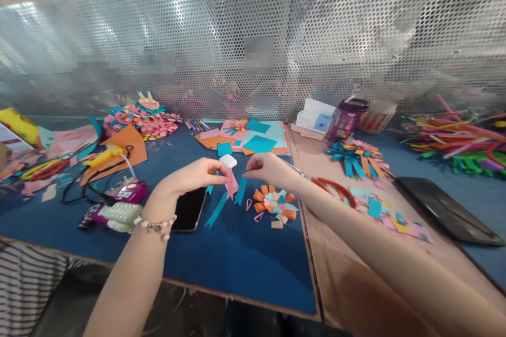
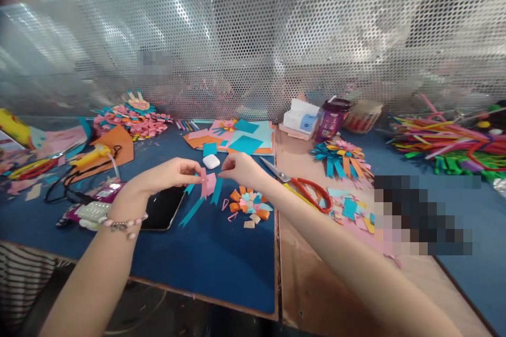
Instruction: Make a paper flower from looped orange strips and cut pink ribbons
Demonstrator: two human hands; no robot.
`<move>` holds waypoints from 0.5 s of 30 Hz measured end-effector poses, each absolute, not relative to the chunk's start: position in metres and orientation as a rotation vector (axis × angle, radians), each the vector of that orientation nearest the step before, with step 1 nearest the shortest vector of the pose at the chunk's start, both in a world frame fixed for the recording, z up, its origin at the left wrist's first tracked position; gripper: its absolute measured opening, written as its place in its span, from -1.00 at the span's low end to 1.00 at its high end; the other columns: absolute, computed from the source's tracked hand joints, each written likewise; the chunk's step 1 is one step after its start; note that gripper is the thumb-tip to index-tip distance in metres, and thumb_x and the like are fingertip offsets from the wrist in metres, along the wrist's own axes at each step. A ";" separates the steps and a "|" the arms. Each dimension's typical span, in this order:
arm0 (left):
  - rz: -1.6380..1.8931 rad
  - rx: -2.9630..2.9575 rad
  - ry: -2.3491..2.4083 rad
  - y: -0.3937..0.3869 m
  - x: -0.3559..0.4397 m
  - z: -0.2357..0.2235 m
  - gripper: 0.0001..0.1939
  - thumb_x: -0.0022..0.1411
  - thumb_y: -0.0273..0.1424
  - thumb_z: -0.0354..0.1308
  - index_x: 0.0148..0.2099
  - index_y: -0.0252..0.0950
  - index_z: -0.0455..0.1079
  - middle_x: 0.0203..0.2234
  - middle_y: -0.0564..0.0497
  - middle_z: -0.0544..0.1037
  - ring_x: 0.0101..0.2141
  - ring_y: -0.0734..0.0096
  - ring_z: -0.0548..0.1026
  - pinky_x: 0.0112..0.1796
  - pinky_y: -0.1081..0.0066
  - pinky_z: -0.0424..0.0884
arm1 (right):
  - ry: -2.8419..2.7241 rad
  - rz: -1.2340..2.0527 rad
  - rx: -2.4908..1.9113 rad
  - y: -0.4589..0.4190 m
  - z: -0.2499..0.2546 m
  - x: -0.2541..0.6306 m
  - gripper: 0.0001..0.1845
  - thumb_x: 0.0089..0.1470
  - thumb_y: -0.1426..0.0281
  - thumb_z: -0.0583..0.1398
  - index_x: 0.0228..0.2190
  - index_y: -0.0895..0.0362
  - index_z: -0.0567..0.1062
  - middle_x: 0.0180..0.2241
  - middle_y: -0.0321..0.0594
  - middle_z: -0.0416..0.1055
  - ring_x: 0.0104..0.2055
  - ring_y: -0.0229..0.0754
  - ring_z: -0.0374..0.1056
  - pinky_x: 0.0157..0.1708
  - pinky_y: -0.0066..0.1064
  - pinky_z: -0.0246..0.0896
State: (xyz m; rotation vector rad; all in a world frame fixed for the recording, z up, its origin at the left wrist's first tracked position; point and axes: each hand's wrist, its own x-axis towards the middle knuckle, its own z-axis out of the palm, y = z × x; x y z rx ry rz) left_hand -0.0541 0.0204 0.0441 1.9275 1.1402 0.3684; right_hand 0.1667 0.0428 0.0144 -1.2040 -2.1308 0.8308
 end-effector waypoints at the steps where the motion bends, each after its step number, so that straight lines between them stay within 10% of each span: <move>1: 0.358 1.932 1.132 0.019 -0.049 0.043 -0.73 0.10 -0.18 0.16 -0.26 -0.28 0.45 -0.42 0.03 0.50 -0.47 0.47 0.38 -0.49 0.51 0.18 | -2.111 0.839 -1.192 0.042 0.014 0.173 -0.79 -0.07 0.28 0.30 -0.46 0.18 0.45 -0.47 -0.27 0.47 -0.44 -0.29 0.35 -0.48 -0.48 0.18; 15: 0.362 1.786 1.212 0.018 -0.024 0.017 -0.68 0.05 -0.16 0.20 -0.29 -0.32 0.37 -0.50 0.06 0.40 -0.53 0.51 0.32 -0.54 0.50 0.22 | -2.078 0.921 -1.113 0.030 0.017 0.174 -0.73 0.10 0.25 0.14 -0.50 0.17 0.46 -0.53 -0.26 0.46 -0.47 -0.29 0.36 -0.46 -0.47 0.17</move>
